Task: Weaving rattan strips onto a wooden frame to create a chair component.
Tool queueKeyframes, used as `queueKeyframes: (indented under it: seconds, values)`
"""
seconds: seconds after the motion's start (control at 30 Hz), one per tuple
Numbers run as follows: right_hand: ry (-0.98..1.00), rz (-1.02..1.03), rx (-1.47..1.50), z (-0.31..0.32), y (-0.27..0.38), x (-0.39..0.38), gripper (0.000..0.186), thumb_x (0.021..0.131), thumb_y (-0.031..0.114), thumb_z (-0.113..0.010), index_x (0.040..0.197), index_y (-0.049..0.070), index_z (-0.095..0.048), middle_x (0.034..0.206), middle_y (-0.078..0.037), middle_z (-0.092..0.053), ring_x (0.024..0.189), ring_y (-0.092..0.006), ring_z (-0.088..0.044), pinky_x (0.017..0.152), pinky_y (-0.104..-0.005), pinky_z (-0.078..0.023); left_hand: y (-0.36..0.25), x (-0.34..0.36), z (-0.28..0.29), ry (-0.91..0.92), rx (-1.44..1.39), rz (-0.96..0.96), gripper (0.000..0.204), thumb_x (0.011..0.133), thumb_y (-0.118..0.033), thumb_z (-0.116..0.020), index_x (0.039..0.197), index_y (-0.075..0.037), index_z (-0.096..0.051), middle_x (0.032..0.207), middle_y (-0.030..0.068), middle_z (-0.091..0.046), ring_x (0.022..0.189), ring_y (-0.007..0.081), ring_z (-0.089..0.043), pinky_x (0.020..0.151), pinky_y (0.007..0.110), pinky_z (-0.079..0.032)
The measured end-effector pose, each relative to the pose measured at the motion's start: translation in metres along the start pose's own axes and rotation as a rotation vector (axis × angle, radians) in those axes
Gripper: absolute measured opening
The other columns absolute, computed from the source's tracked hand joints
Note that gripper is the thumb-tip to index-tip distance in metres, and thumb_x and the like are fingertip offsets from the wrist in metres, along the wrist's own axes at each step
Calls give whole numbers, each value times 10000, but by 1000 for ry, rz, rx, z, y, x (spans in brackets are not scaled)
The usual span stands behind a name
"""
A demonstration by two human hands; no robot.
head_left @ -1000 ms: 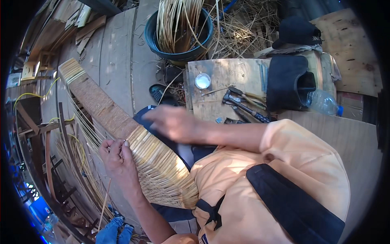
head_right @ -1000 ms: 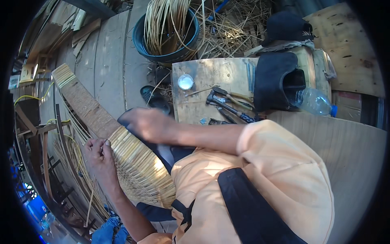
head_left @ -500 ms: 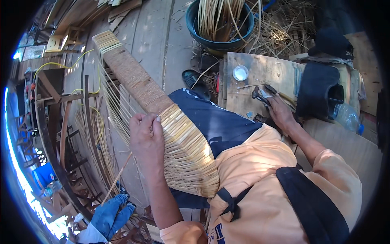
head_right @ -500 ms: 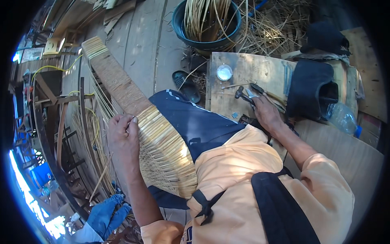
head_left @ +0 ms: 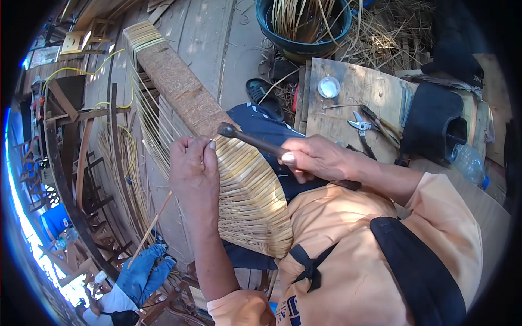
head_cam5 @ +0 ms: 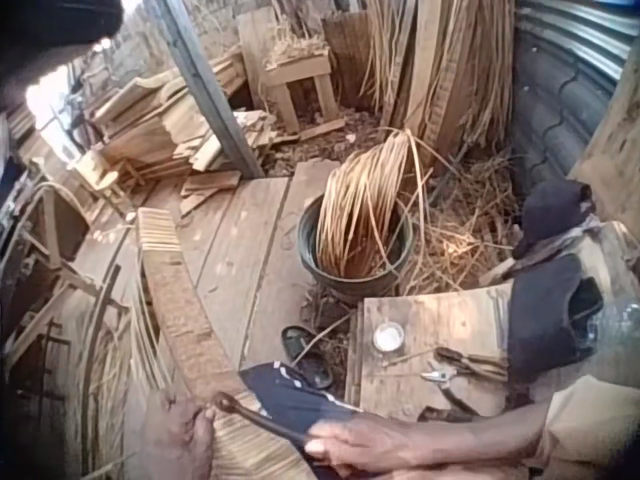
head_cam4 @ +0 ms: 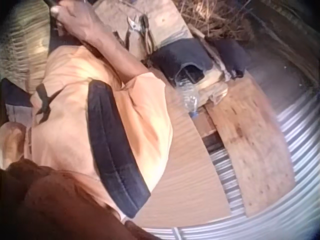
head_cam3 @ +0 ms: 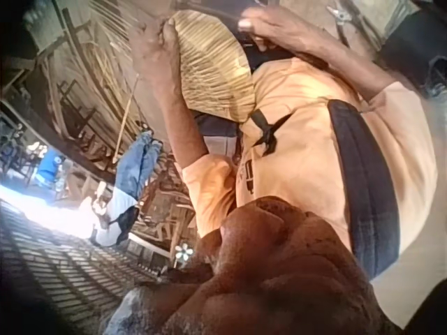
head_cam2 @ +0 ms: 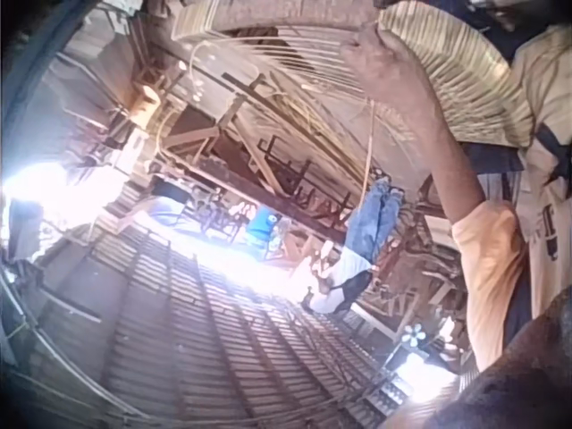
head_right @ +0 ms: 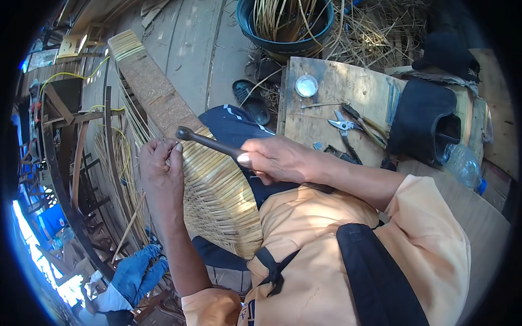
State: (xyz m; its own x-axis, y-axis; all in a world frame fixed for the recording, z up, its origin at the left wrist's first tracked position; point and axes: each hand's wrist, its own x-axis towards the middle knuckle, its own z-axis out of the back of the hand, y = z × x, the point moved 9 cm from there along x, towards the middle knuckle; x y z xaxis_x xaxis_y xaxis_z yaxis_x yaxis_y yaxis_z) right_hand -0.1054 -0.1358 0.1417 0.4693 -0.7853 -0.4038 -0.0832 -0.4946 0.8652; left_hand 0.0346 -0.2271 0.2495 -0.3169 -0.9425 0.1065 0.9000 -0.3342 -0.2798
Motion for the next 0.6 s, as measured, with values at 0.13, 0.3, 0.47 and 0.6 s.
queueKeyframes:
  seconds: [0.13,0.3,0.47,0.6]
  values:
    - [-5,64,-318,-3,-4,17,382,953,399,-420,910,33,-517,660,-49,-538,575,-141,-508,545,-299,-420,2,0,-2,-16,-3,5,117,783,-42,-616,897,-50,-645,881,108,-538,784,246,-573,690,335,-464]
    - [-183,258,-340,2,25,8,401,953,414,-422,915,29,-527,651,-59,-522,597,-170,-514,564,-328,-430,3,1,-1,-18,-24,-4,119,777,-37,-620,893,-47,-644,875,104,-538,779,241,-570,683,331,-462]
    - [-144,113,-326,-1,6,14,347,950,371,-445,922,36,-532,643,-64,-517,592,-162,-514,561,-327,-427,7,1,-4,-18,-43,12,111,775,-39,-623,885,-44,-641,875,105,-542,779,237,-571,683,331,-461]
    - [-215,238,-353,5,26,2,350,949,370,-444,878,36,-521,633,-67,-507,576,-176,-512,547,-339,-416,6,0,-4,-11,-43,-1,99,778,-46,-626,875,-45,-643,877,101,-543,778,232,-571,685,331,-461]
